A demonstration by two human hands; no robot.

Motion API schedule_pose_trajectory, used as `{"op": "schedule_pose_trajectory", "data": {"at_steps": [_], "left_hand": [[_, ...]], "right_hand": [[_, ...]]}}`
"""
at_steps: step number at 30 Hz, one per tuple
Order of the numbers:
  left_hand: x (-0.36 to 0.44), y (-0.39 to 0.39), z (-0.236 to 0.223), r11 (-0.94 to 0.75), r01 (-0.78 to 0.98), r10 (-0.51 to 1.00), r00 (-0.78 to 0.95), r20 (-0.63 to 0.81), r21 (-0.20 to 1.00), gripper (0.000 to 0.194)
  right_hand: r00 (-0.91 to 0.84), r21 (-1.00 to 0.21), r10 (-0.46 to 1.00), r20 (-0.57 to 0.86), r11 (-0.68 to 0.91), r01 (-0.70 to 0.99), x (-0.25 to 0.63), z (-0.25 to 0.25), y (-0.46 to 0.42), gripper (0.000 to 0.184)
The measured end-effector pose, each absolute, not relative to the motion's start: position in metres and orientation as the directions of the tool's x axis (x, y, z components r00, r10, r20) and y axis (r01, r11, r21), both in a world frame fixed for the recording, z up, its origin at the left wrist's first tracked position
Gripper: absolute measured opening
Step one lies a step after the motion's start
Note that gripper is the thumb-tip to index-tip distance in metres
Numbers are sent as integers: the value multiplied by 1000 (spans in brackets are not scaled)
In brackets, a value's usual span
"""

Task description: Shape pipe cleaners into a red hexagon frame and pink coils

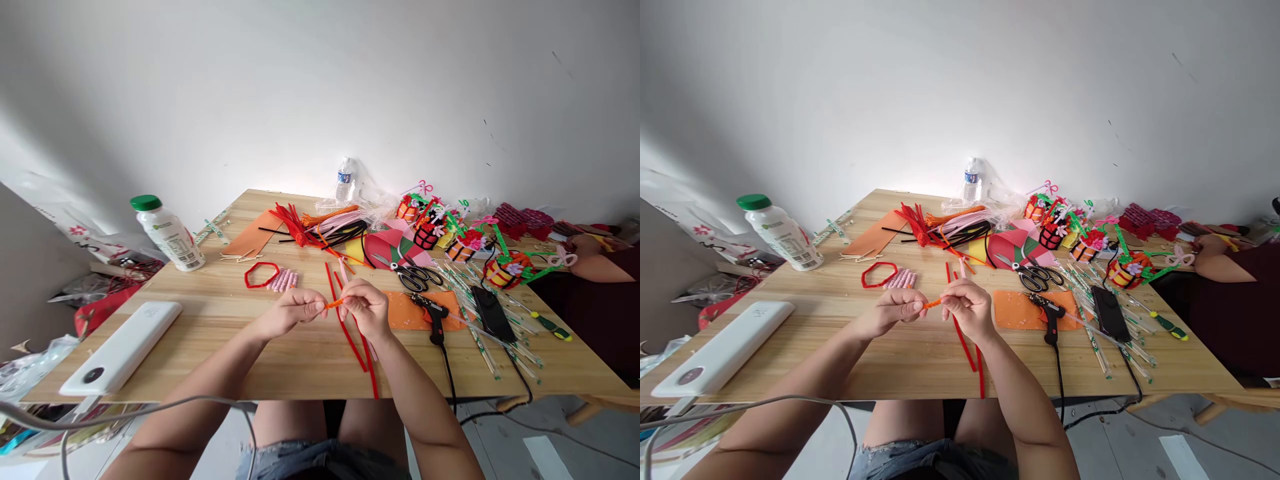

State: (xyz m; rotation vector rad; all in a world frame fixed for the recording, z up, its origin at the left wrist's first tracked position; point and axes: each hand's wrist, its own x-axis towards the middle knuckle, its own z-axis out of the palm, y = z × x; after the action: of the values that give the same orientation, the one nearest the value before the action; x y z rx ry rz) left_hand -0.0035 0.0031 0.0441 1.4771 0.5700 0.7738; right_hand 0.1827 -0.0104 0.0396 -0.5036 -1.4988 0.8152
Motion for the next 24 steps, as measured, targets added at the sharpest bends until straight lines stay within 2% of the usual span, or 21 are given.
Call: {"op": "schedule_pose_trajectory", "data": {"at_steps": [2,4,7,10,14,17,20,24], "left_hand": [[-4,3,44,148,-215,697,715,52,965,35],[-3,3,45,363,-277,605,796,1,890,26],[1,0,45,625,-259,421,906,-39,736,16],[8,-4,43,783,-212,280,960,-27,585,11],[19,-13,38,872,-217,233,972,18,439,12],[25,-19,35,883,-253,255,966,49,396,16],[27,-24,33,835,-284,274,957,92,471,21],[30,-28,30,750,-272,264,959,104,603,20]], "right_hand": [[-125,-768,764,633,598,-230,180,39,-10,11],[-120,-766,765,632,594,-245,178,39,-10,12],[-88,-767,769,633,608,-208,178,42,-11,16],[-48,-769,774,631,617,-169,179,45,-11,20],[-25,-760,771,637,621,-193,176,45,-9,21],[-25,-781,803,595,570,-254,175,43,-8,25],[10,-803,853,521,494,-333,179,44,-5,30],[197,-797,885,423,466,-383,195,53,4,33]]}}
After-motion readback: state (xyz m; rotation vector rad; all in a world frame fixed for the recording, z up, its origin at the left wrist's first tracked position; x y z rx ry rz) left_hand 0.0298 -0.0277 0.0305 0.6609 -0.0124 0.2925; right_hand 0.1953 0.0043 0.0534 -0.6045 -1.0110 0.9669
